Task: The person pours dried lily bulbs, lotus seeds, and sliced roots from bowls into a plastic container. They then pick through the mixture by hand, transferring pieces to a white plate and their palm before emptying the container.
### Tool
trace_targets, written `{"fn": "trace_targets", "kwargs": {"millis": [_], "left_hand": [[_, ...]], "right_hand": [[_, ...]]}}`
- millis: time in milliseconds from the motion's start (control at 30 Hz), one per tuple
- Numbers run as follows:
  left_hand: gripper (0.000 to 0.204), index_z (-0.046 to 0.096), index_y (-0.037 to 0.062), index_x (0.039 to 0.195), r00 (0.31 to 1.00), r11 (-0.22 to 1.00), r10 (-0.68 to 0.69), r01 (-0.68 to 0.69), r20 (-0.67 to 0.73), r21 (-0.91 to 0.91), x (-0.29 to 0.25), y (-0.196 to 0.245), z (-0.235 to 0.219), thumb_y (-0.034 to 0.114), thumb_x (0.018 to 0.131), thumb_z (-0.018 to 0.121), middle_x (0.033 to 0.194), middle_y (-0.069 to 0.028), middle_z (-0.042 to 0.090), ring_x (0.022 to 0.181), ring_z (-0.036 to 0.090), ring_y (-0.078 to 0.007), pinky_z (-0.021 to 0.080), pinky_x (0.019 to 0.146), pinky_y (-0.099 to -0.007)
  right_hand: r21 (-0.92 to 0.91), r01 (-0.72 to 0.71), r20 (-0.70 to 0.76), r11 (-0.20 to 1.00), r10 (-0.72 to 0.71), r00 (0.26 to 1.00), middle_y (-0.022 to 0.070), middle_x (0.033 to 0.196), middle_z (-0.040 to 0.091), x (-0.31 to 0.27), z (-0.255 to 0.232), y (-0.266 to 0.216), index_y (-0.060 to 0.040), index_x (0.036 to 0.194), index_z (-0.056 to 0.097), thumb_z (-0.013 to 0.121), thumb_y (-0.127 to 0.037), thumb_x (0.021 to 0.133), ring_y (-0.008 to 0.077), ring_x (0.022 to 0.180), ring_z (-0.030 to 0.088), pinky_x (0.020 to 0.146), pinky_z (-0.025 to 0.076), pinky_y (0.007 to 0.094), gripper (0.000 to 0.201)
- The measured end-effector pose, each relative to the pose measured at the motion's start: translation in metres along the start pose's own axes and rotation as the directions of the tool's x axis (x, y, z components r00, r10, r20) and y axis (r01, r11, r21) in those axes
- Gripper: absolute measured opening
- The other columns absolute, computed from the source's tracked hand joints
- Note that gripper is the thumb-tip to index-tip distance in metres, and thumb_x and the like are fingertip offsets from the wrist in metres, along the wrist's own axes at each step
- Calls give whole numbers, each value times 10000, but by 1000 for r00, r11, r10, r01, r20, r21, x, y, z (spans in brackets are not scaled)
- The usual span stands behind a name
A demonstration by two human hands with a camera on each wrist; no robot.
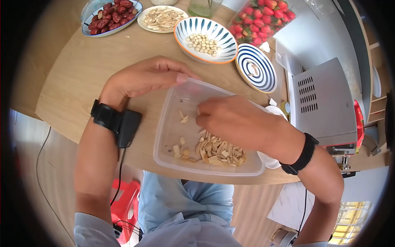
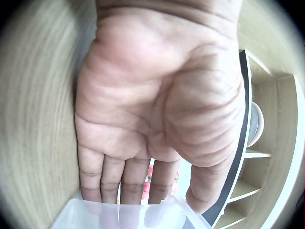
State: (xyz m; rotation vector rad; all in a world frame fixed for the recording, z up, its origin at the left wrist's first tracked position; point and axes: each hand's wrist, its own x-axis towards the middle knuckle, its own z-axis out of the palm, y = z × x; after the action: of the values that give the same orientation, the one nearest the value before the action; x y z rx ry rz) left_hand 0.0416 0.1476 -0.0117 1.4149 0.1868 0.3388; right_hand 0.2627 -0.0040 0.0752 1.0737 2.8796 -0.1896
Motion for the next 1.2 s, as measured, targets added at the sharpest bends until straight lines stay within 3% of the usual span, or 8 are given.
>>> {"fn": "trace_targets", "kwargs": {"millis": [200, 500, 600, 700, 800, 1000, 1100, 1200], "left_hand": [[442, 705, -32, 1301, 1000, 1000, 2, -2, 2, -26, 0, 1, 2, 304, 1015, 721, 1256, -113, 740, 1180, 672, -183, 509, 1056, -337], [451, 697, -39, 1306, 1000, 999, 3, -3, -5, -39, 1, 2, 3, 294, 1005, 732, 1264, -136, 738, 1198, 682, -206, 509, 1079, -357], [460, 688, -48, 1313, 1000, 999, 22, -22, -6, -37, 1, 0, 3, 296, 1009, 723, 1261, -140, 740, 1204, 683, -214, 505, 1086, -363], [472, 680, -57, 1319, 1000, 1000, 21, -22, -18, -20, 1, 0, 3, 301, 1014, 713, 1257, -146, 741, 1203, 687, -220, 502, 1091, -368], [480, 677, -60, 1321, 1000, 1000, 15, -15, -17, -20, 1, -4, 1, 308, 1015, 709, 1256, -149, 740, 1199, 689, -221, 501, 1092, -369], [478, 685, -53, 1306, 1000, 1000, 4, -4, -24, 5, 0, -1, 0, 322, 1012, 718, 1255, -139, 741, 1195, 688, -211, 504, 1083, -365], [483, 692, -45, 1299, 1000, 1000, 0, 0, -27, -6, 0, -2, 1, 333, 1002, 734, 1253, -134, 742, 1190, 687, -205, 506, 1075, -364], [492, 698, -36, 1296, 1000, 1000, -6, 5, -31, -29, 1, -3, 0, 344, 988, 752, 1255, -129, 743, 1183, 687, -203, 506, 1069, -364]], "right_hand": [[-34, -93, 39, 995, 95, 995, 140, 882, 684, -4, 9, -8, -25, 879, 721, 669, -45, 817, 340, 909, 723, 749, 584, 427, 83], [179, -169, 176, 969, 137, 975, 170, 922, 698, -10, -6, -4, -4, 922, 689, 684, -7, 822, 387, 912, 710, 745, 564, 451, 101], [328, -293, 233, 898, 224, 946, 191, 885, 682, -15, -17, -1, -3, 895, 650, 697, 2, 818, 394, 890, 700, 728, 545, 454, 90], [392, -256, 129, 883, 223, 966, 196, 837, 663, -25, -20, 6, 4, 860, 587, 700, 14, 810, 407, 849, 682, 719, 530, 462, 124], [367, -230, -21, 901, 256, 967, 156, 788, 646, -50, -37, 2, 11, 874, 592, 730, 38, 816, 333, 741, 679, 674, 532, 402, 153], [515, -605, -126, 607, 751, 648, 22, 792, 662, -153, -56, 4, 20, 925, 665, 765, 88, 869, 70, 705, 605, 651, 501, 237, 133], [454, -781, 38, 428, 867, 497, -1, 803, 673, -187, -51, 16, 26, 913, 673, 752, 83, 889, 60, 733, 604, 653, 502, 238, 101], [257, -809, 48, 528, 829, 557, 88, 822, 714, -196, -45, 30, 21, 939, 693, 758, 80, 866, 165, 714, 685, 662, 540, 298, 114]]}}
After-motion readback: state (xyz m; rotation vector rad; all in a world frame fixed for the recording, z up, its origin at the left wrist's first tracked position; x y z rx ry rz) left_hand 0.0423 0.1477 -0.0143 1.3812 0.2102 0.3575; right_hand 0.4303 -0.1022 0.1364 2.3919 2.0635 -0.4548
